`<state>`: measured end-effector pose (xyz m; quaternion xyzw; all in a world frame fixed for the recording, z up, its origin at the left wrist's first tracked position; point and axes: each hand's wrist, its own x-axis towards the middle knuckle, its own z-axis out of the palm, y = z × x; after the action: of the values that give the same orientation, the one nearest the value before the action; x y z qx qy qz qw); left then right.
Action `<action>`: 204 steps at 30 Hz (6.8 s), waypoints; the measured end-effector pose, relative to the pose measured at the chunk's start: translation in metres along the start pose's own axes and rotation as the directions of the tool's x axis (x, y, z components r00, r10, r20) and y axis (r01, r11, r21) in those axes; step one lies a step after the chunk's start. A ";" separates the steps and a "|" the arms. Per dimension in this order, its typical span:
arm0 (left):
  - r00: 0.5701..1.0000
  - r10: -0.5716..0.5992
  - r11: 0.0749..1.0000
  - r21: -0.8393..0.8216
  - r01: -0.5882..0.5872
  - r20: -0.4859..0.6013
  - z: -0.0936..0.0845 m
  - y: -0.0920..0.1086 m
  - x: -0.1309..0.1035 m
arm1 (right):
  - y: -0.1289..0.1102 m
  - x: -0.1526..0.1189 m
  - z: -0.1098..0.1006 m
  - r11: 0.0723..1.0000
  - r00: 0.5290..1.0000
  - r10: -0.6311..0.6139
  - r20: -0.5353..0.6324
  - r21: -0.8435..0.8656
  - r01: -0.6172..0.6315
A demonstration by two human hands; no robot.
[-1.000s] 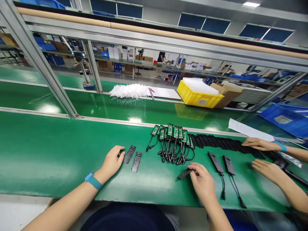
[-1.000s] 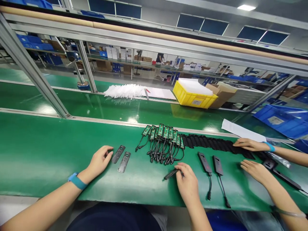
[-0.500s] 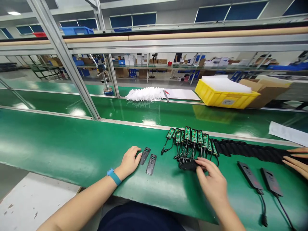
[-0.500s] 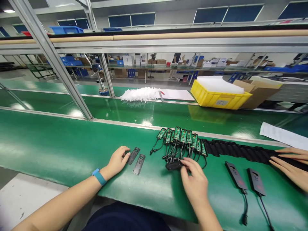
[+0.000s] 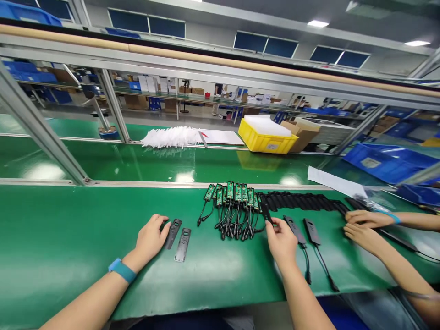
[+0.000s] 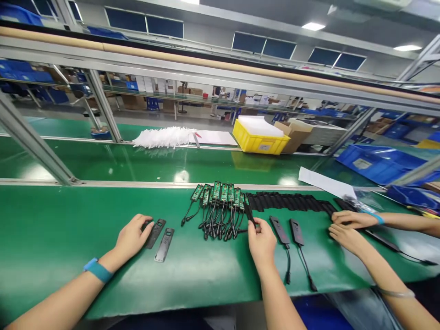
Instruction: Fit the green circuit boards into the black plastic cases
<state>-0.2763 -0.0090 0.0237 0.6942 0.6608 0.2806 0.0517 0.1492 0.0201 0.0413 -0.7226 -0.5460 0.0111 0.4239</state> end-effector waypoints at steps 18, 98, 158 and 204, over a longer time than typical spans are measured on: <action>0.994 -0.090 0.996 -0.003 0.090 -0.059 0.019 -0.007 0.025 | 0.026 0.210 0.085 0.897 0.961 -0.111 0.255 -0.390 0.207; 0.586 -0.077 0.125 -0.575 0.809 0.807 -0.081 -0.004 -0.021 | -0.170 -0.057 0.093 0.679 0.171 -0.674 0.719 0.510 0.529; 0.940 0.053 0.996 -0.088 -0.025 0.336 -0.052 0.054 -0.053 | -0.169 -0.099 0.091 0.379 0.133 -0.314 0.940 0.253 -0.890; 0.902 -0.034 0.962 -0.232 0.146 0.430 -0.085 0.067 -0.061 | -0.174 -0.089 0.069 0.754 0.080 -0.547 0.834 0.531 -0.387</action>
<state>-0.2536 -0.1007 0.1053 0.6941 0.6232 0.2048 0.2965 -0.0556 -0.0018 0.0656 -0.2810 -0.6809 0.6581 0.1563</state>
